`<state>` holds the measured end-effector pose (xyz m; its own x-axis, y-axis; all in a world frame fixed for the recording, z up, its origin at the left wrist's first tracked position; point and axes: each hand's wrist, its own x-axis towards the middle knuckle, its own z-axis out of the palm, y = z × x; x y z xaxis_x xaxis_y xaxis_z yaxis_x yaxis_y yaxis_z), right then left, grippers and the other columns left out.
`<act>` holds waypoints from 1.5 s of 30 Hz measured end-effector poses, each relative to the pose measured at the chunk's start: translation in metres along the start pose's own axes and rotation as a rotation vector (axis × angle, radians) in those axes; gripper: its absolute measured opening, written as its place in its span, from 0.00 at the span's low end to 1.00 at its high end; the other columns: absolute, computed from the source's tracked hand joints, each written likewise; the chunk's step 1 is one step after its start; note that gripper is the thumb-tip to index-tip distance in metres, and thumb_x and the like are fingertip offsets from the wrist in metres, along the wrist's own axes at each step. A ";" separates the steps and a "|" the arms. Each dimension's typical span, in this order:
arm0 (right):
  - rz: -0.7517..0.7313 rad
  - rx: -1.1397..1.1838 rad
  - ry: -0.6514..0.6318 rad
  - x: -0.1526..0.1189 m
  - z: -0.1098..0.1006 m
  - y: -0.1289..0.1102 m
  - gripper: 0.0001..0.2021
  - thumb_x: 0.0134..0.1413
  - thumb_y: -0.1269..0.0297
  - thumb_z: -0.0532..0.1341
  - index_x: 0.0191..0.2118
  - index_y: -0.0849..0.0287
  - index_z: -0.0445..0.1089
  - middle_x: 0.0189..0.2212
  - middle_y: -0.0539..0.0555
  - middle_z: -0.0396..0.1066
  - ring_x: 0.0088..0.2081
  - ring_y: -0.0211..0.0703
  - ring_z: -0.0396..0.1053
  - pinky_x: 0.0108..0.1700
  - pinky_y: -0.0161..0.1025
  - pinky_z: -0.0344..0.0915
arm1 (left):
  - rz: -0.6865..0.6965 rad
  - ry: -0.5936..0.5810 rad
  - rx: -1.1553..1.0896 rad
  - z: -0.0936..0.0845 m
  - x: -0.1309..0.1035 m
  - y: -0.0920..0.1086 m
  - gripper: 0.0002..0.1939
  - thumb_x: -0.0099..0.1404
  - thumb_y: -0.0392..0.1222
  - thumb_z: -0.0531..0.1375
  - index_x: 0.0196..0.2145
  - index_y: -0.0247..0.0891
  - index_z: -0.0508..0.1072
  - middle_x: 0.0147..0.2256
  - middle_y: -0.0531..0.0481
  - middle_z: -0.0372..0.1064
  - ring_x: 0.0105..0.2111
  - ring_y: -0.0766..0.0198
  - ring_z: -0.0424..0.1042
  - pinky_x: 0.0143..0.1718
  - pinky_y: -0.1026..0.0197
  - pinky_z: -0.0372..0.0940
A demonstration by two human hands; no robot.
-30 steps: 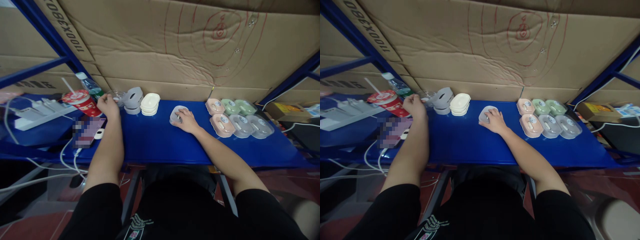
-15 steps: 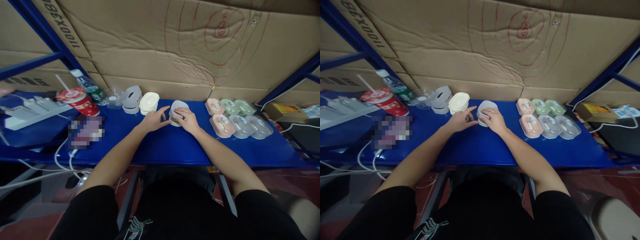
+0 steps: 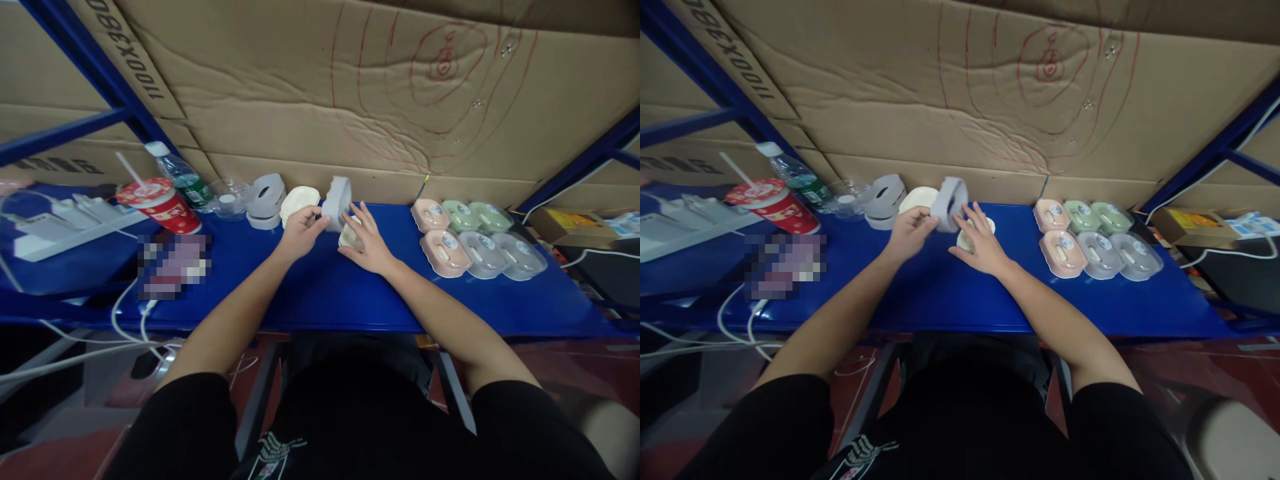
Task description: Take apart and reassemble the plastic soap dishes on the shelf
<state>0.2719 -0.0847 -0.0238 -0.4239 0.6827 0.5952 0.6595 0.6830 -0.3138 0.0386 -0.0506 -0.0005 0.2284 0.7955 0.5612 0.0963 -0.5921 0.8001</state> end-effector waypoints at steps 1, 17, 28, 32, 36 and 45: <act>0.012 -0.010 -0.016 0.000 0.001 0.001 0.41 0.67 0.35 0.59 0.78 0.47 0.53 0.79 0.57 0.48 0.81 0.62 0.34 0.77 0.71 0.48 | 0.033 0.052 0.080 -0.008 0.002 -0.001 0.24 0.69 0.65 0.65 0.39 0.38 0.76 0.27 0.51 0.69 0.24 0.65 0.66 0.27 0.62 0.63; 0.313 -0.144 -0.342 0.001 -0.002 0.003 0.36 0.64 0.41 0.66 0.70 0.57 0.68 0.76 0.66 0.56 0.78 0.71 0.47 0.76 0.70 0.46 | -0.126 0.361 0.839 -0.115 0.016 -0.044 0.20 0.70 0.51 0.62 0.54 0.39 0.77 0.57 0.33 0.68 0.59 0.40 0.71 0.66 0.37 0.66; 0.265 -0.092 -0.342 0.001 -0.003 0.005 0.19 0.66 0.51 0.69 0.58 0.51 0.80 0.68 0.58 0.71 0.69 0.58 0.67 0.71 0.59 0.62 | -0.049 0.469 0.808 -0.089 0.016 -0.024 0.20 0.71 0.52 0.62 0.54 0.39 0.75 0.59 0.33 0.68 0.63 0.41 0.69 0.65 0.40 0.66; 0.242 0.008 -0.136 0.002 0.000 0.006 0.14 0.68 0.54 0.67 0.53 0.53 0.82 0.63 0.58 0.76 0.65 0.54 0.72 0.67 0.53 0.68 | -0.005 0.183 0.705 -0.050 0.010 -0.016 0.19 0.72 0.54 0.61 0.51 0.39 0.77 0.47 0.40 0.78 0.50 0.50 0.77 0.56 0.48 0.70; 0.235 0.065 0.022 0.001 0.000 0.004 0.11 0.70 0.55 0.64 0.48 0.52 0.83 0.59 0.57 0.78 0.60 0.54 0.75 0.64 0.54 0.71 | -0.086 -0.301 0.482 -0.007 -0.004 -0.011 0.29 0.72 0.59 0.61 0.62 0.38 0.72 0.36 0.48 0.80 0.32 0.59 0.76 0.38 0.58 0.70; 0.158 0.029 0.097 0.000 0.000 -0.001 0.20 0.72 0.44 0.58 0.59 0.47 0.76 0.65 0.58 0.71 0.69 0.59 0.64 0.71 0.64 0.63 | 0.040 -0.246 0.450 0.004 -0.007 -0.010 0.29 0.64 0.56 0.71 0.56 0.41 0.74 0.28 0.54 0.71 0.26 0.61 0.70 0.32 0.59 0.66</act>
<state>0.2707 -0.0852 -0.0235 -0.2542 0.7547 0.6048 0.6942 0.5778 -0.4292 0.0397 -0.0507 -0.0129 0.4564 0.7497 0.4793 0.4785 -0.6609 0.5782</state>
